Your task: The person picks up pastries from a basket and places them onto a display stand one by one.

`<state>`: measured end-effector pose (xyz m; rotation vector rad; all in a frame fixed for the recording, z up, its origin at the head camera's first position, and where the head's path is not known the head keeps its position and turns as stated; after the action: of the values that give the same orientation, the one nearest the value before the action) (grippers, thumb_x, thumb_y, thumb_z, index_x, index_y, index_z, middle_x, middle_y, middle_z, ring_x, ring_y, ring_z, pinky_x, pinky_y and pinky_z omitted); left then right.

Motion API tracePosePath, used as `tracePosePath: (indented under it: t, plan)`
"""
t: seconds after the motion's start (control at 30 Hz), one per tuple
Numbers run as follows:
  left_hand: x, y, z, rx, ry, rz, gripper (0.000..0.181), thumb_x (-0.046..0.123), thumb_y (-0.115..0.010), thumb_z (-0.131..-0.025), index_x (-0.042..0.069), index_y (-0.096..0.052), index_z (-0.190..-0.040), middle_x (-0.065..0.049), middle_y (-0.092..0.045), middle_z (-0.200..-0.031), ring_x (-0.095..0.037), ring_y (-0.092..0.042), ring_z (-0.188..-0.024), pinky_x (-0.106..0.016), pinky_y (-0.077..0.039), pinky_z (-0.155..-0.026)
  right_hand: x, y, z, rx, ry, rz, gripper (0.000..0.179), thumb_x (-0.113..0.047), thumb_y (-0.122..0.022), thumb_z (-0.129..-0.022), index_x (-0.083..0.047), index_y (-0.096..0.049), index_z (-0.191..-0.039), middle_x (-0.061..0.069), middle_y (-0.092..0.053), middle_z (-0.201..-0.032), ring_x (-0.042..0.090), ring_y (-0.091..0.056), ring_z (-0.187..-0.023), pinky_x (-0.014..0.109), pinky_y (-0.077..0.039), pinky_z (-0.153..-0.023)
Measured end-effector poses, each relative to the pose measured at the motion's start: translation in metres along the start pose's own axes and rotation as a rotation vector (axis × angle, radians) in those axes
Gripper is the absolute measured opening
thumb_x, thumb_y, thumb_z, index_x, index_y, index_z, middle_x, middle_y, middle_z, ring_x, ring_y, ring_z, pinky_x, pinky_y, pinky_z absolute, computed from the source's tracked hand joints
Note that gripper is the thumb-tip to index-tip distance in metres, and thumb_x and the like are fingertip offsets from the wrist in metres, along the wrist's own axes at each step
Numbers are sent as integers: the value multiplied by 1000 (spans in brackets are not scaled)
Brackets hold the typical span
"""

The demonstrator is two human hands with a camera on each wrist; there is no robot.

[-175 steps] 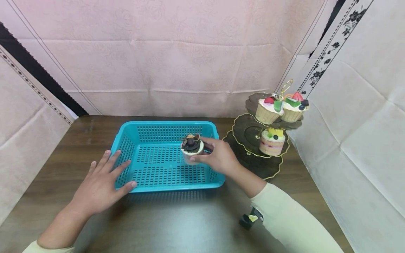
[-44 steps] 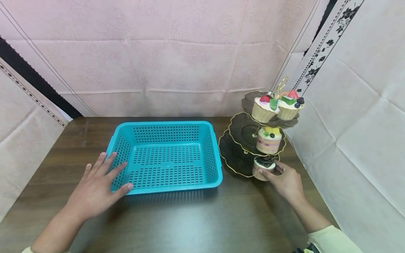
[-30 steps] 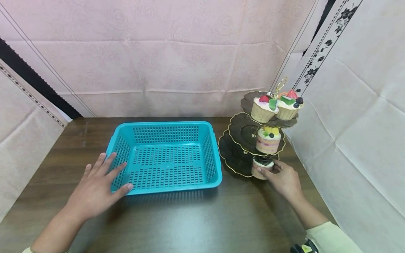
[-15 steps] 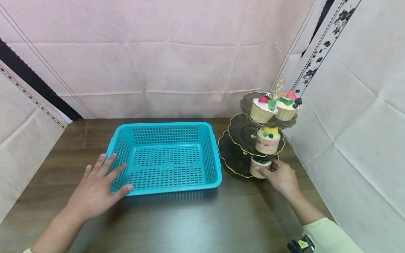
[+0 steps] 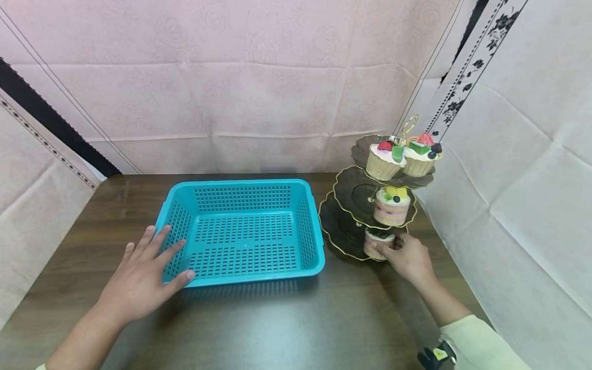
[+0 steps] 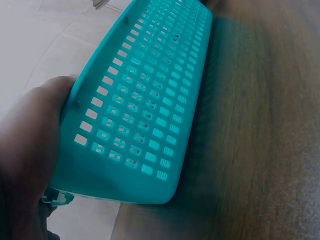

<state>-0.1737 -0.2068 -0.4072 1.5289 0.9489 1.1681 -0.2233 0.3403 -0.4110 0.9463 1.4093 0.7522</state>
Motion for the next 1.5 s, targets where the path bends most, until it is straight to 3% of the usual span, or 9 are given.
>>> tracePosePath:
  t: [0.23, 0.5, 0.83, 1.03, 1.33, 1.5]
  plan:
    - [0, 0, 0, -4, 2, 2, 90, 79, -40, -95, 12, -47, -155, -21, -14, -169, -39, 11, -155, -77, -5, -113, -1, -1, 0, 4, 7, -19, 75, -54, -71, -92, 9, -61, -132, 23, -73, -111, 44, -68, -105, 57, -51, -83]
    - [-1, -1, -1, -4, -3, -6, 90, 79, -40, -95, 12, -46, -155, -21, -13, -169, -39, 12, -154, -77, -6, -112, 2, 5, 7, 21, -21, -46, 78, -53, -71, -93, 10, -56, -136, 27, -69, -121, 45, -66, -112, 59, -49, -91]
    - [-4, 1, 2, 10, 7, -26, 99, 83, -36, -93, 13, -31, -162, -22, -14, -168, -40, 9, -155, -73, 3, -115, -6, 2, 20, 3, -20, -73, 86, -55, -70, -93, 10, -47, -144, 27, -64, -130, 42, -68, -111, 57, -53, -90]
    - [-6, 1, 7, 31, 10, 22, 97, 78, -43, -94, 13, -24, -164, -22, -15, -168, -41, 7, -155, -71, 2, -116, -32, 0, 31, 6, 49, -63, 79, -53, -69, -95, 7, -50, -143, 28, -63, -132, 43, -69, -107, 58, -53, -88]
    - [-12, 7, 7, 86, -37, 197, 105, 64, -58, -96, 13, 2, -165, -21, -9, -169, -42, 0, -155, -73, -10, -115, -86, 1, 44, -34, 156, -63, 73, -55, -70, -94, -6, -54, -146, 21, -65, -133, 41, -68, -111, 58, -53, -90]
    - [-8, 18, 2, 101, -78, 190, 100, 59, -58, -99, 14, 1, -166, -22, -7, -169, -41, 2, -155, -71, -8, -116, -113, 2, 44, -61, 253, -95, 72, -49, -71, -95, -3, -52, -147, 18, -65, -136, 38, -70, -110, 54, -55, -92]
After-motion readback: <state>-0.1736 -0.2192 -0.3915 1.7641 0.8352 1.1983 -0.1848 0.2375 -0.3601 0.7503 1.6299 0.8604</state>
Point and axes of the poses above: each hand's wrist, its own z-axis away from the middle knuckle, its own y-axis out of the back of the hand, x = y × z, the point moved 7 cm from there along -z, towards the middle knuckle
